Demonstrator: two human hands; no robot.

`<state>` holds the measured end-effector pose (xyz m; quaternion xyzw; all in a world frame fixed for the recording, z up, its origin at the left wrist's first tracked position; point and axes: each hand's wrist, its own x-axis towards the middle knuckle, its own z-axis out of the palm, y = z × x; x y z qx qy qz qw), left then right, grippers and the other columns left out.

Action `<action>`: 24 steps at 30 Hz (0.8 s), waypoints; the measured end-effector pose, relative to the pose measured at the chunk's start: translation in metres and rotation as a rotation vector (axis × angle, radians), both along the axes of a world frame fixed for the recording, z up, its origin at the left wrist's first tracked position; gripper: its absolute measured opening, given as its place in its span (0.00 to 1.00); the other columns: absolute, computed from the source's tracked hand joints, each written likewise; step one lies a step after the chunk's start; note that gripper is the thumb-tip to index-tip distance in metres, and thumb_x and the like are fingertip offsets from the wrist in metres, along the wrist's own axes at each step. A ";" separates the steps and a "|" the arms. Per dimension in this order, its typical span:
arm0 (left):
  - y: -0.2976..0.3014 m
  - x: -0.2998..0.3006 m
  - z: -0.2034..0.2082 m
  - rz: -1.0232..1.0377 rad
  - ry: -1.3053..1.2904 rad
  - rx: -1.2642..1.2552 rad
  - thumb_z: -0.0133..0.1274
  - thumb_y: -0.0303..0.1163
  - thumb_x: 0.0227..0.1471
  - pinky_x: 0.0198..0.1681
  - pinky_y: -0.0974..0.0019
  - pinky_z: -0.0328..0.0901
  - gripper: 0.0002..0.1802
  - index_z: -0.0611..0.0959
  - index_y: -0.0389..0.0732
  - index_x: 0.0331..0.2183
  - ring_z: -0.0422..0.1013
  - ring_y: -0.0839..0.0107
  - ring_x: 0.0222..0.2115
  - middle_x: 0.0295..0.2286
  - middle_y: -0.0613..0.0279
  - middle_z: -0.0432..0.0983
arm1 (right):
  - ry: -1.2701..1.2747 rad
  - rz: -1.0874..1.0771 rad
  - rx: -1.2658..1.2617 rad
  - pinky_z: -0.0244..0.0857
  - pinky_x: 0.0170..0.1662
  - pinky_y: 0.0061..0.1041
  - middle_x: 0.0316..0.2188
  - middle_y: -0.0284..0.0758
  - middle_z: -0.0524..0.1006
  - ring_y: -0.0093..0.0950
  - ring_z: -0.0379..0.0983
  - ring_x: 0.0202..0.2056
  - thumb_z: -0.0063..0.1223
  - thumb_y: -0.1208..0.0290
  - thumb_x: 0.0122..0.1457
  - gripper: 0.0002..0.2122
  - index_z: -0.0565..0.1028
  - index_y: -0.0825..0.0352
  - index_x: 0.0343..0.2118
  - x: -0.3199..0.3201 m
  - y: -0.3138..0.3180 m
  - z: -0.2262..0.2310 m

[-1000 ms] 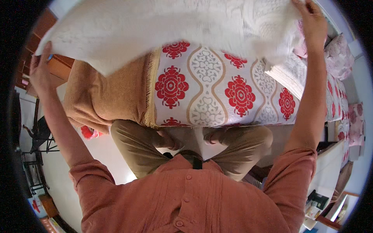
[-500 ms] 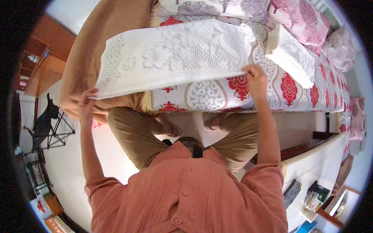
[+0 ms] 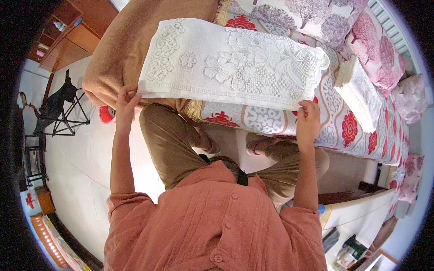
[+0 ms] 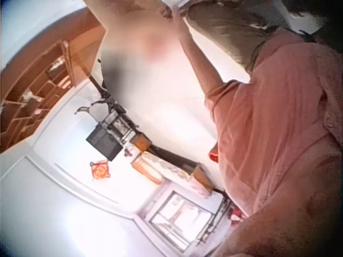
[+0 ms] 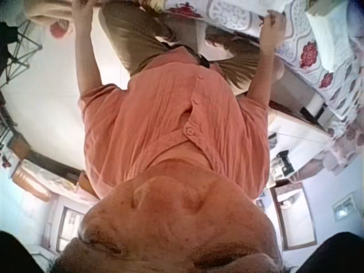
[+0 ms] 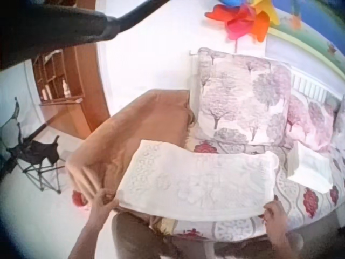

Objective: The person sits on a bed and folds several white lace towels one by one. They smooth each towel, fold it into a compact rectangle, and place it on a growing stack on the bed.

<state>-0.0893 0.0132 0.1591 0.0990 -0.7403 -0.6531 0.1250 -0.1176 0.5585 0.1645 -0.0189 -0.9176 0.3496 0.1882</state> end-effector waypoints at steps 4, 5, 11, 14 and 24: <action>0.028 -0.004 0.036 0.032 0.231 -0.927 0.58 0.23 0.47 0.51 0.59 0.65 0.21 0.78 0.42 0.46 0.69 0.55 0.47 0.43 0.56 0.72 | 0.053 0.209 0.122 0.67 0.49 0.33 0.44 0.38 0.76 0.39 0.74 0.45 0.57 0.76 0.53 0.10 0.77 0.67 0.39 -0.006 -0.034 -0.001; 0.023 -0.007 0.034 0.001 0.218 -0.978 0.58 0.23 0.47 0.51 0.58 0.66 0.21 0.78 0.42 0.46 0.69 0.55 0.47 0.44 0.56 0.72 | 0.049 0.267 0.123 0.67 0.49 0.33 0.44 0.38 0.76 0.40 0.73 0.45 0.58 0.76 0.52 0.11 0.77 0.68 0.39 -0.008 -0.047 -0.001; 0.025 -0.015 0.048 -0.154 0.199 -1.144 0.58 0.24 0.47 0.49 0.55 0.66 0.18 0.79 0.42 0.43 0.69 0.53 0.48 0.47 0.56 0.72 | 0.022 0.378 0.254 0.66 0.49 0.35 0.42 0.37 0.75 0.40 0.71 0.45 0.62 0.75 0.48 0.12 0.78 0.66 0.37 -0.020 -0.090 -0.004; 0.024 -0.016 0.052 -0.149 0.160 -1.221 0.57 0.24 0.48 0.50 0.54 0.66 0.16 0.79 0.42 0.42 0.70 0.52 0.48 0.48 0.56 0.72 | 0.042 0.381 0.273 0.67 0.47 0.35 0.40 0.36 0.74 0.39 0.72 0.44 0.62 0.76 0.47 0.10 0.77 0.65 0.34 -0.027 -0.090 -0.009; 0.021 -0.027 0.071 -0.042 0.317 -1.174 0.54 0.23 0.51 0.44 0.57 0.67 0.08 0.82 0.41 0.36 0.73 0.55 0.40 0.38 0.59 0.77 | -0.056 0.382 0.015 0.68 0.43 0.30 0.37 0.36 0.75 0.38 0.74 0.39 0.55 0.81 0.50 0.05 0.74 0.68 0.31 -0.035 -0.080 0.000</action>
